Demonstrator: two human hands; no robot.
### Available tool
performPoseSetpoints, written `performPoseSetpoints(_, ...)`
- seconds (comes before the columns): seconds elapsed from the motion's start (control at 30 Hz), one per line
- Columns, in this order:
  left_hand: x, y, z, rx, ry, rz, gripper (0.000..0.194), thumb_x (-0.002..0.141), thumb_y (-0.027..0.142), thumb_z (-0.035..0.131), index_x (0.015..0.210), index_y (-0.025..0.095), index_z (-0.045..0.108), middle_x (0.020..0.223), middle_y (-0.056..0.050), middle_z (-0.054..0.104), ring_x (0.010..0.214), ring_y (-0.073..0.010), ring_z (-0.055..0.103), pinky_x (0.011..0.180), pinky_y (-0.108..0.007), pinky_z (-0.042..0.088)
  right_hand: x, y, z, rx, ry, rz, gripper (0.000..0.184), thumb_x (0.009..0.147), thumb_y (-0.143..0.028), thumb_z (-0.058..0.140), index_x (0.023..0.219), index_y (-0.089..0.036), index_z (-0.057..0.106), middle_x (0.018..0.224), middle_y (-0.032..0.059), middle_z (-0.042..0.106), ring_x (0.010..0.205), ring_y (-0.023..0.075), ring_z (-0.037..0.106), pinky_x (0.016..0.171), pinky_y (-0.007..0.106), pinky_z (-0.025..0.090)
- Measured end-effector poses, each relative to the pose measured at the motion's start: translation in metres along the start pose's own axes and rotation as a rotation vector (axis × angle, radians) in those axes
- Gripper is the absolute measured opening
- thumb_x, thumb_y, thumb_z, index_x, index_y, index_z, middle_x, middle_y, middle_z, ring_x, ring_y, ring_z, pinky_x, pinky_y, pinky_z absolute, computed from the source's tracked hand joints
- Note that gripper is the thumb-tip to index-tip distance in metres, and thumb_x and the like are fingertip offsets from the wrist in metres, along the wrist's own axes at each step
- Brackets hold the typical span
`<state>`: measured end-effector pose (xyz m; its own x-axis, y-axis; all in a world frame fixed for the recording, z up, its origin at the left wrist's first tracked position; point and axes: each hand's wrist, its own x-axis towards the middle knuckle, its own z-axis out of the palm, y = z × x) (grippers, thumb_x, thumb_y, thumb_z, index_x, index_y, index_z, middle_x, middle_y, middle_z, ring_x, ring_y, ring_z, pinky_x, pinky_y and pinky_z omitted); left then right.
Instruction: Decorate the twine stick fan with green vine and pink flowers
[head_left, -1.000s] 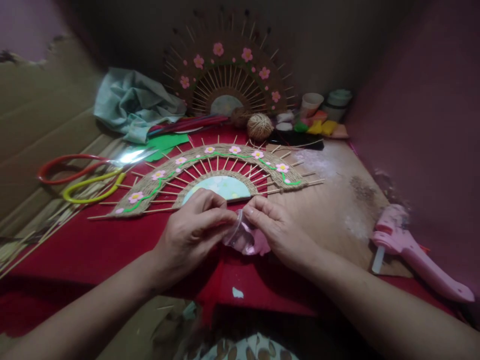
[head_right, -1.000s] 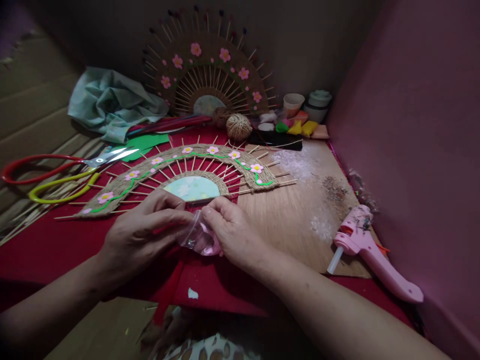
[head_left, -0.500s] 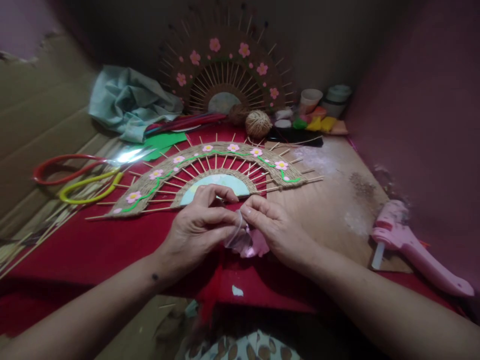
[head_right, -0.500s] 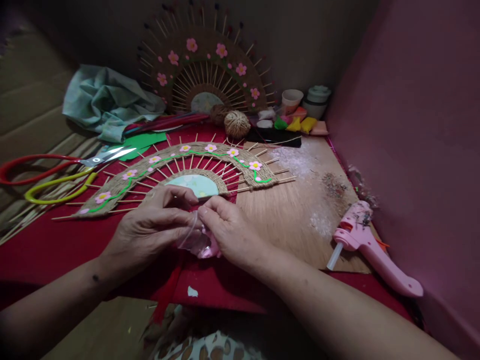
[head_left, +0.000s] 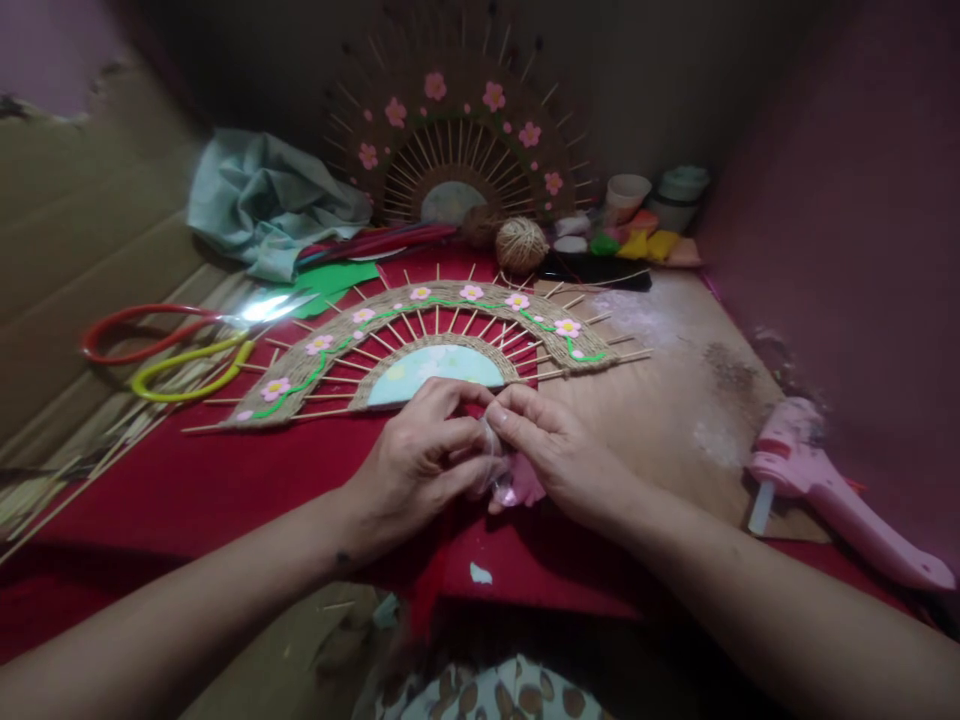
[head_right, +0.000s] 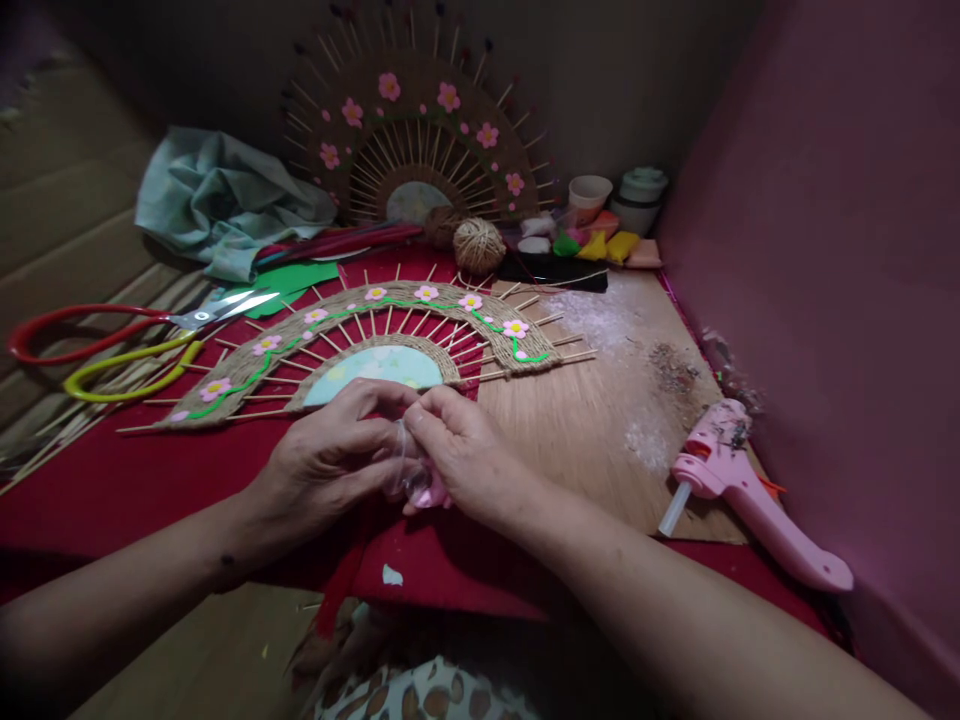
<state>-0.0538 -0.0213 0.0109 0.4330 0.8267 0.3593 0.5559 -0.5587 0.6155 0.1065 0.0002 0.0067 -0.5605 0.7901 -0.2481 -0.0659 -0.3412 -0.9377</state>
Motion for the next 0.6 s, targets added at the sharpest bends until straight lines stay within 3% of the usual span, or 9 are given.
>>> performPoseSetpoints(0.23, -0.001, 0.0046, 0.0044, -0.285, -0.003, -0.221, 0.011, 0.077, 0.008, 0.064, 0.073, 0.016, 0.07, 0.094, -0.004, 0.063, 0.086, -0.0137, 0.062, 0.078, -0.023, 0.048, 0.0, 0.0025, -0.0011, -0.015, -0.005, -0.006, 0.019, 0.093, -0.033, 0.042, 0.078, -0.022, 0.043, 0.047, -0.0064, 0.057, 0.035, 0.0099, 0.055, 0.031, 0.014, 0.039)
performPoseSetpoints(0.4, -0.0027, 0.0029, 0.0097, -0.089, 0.066, -0.089, 0.007, 0.079, 0.012, 0.064, 0.078, 0.015, 0.07, 0.096, -0.006, 0.063, 0.09, -0.0145, 0.061, 0.082, -0.024, 0.047, 0.0013, 0.0044, -0.0015, 0.009, 0.033, -0.042, 0.019, 0.094, -0.027, 0.04, 0.076, -0.021, 0.042, 0.048, -0.0086, 0.053, 0.035, 0.0074, 0.054, 0.033, 0.014, 0.04)
performPoseSetpoints(0.6, 0.0019, 0.0002, 0.0009, 0.061, -0.02, 0.053, 0.01, 0.08, 0.008, 0.06, 0.073, 0.012, 0.065, 0.088, -0.006, 0.064, 0.082, -0.0124, 0.06, 0.075, -0.022, 0.047, 0.0014, 0.0006, -0.0016, -0.049, -0.027, -0.038, 0.02, 0.096, -0.028, 0.038, 0.078, -0.021, 0.04, 0.044, -0.0071, 0.054, 0.035, 0.007, 0.054, 0.032, 0.011, 0.035)
